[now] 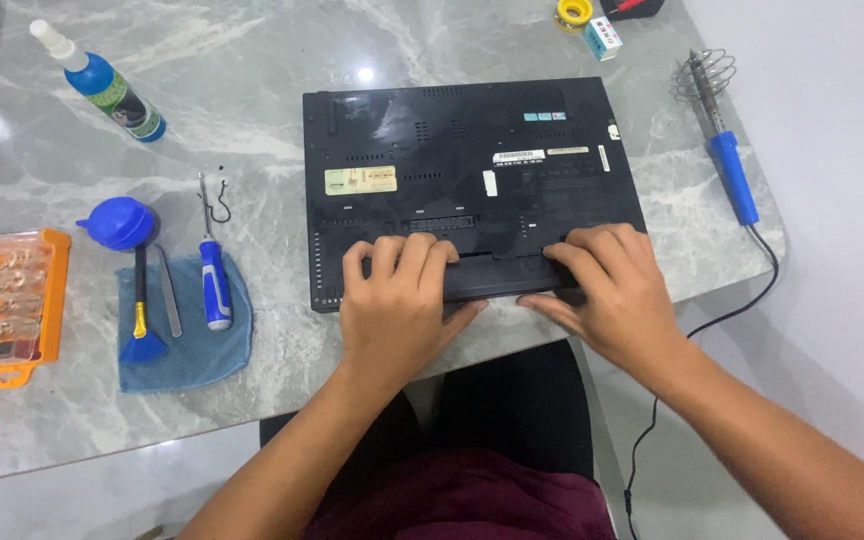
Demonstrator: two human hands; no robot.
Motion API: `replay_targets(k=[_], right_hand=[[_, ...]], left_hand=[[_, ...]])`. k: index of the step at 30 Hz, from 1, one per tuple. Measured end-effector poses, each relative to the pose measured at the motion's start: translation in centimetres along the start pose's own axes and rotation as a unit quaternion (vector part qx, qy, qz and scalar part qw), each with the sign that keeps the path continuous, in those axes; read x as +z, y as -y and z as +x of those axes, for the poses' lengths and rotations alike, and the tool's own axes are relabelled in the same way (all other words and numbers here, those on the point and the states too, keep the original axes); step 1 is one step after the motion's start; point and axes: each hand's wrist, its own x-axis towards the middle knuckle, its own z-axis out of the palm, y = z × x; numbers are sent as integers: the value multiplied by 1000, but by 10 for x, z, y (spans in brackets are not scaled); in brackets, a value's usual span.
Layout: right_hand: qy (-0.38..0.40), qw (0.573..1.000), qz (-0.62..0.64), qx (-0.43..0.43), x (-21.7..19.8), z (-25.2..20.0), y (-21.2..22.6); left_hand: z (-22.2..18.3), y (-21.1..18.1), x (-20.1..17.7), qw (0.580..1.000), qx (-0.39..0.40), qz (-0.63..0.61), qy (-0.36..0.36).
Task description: Removing a laptop battery and cleaning it and the compartment with a cloth and a prying tool.
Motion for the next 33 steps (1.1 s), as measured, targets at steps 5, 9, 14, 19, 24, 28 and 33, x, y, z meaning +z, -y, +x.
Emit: replay_targets(k=[5,9,14,19,24,28,33], right_hand=[[-77,997,-5,0,13,-2,7],[-116,993,-12,2,17,-3,9],[-120,993,8,-10,17,-5,7],[-127,991,36,-9,17,-8,6],[-127,992,26,7,11,-4,11],[-138,989,60,9,13,-5,9],[-149,985,88,0,14,-11,6]], left_hand=[[-2,2,4,1000,1,-6,6],[-2,3,3,1000,9,5,14],[-1,0,-1,1000,17,5,9],[-2,-3,0,999,38,-10,-4],[-2,-3,-2,999,39,-2,-5],[-3,-1,-2,998,53,-14,-9],[-2,-1,-5,997,64,-47,-18]])
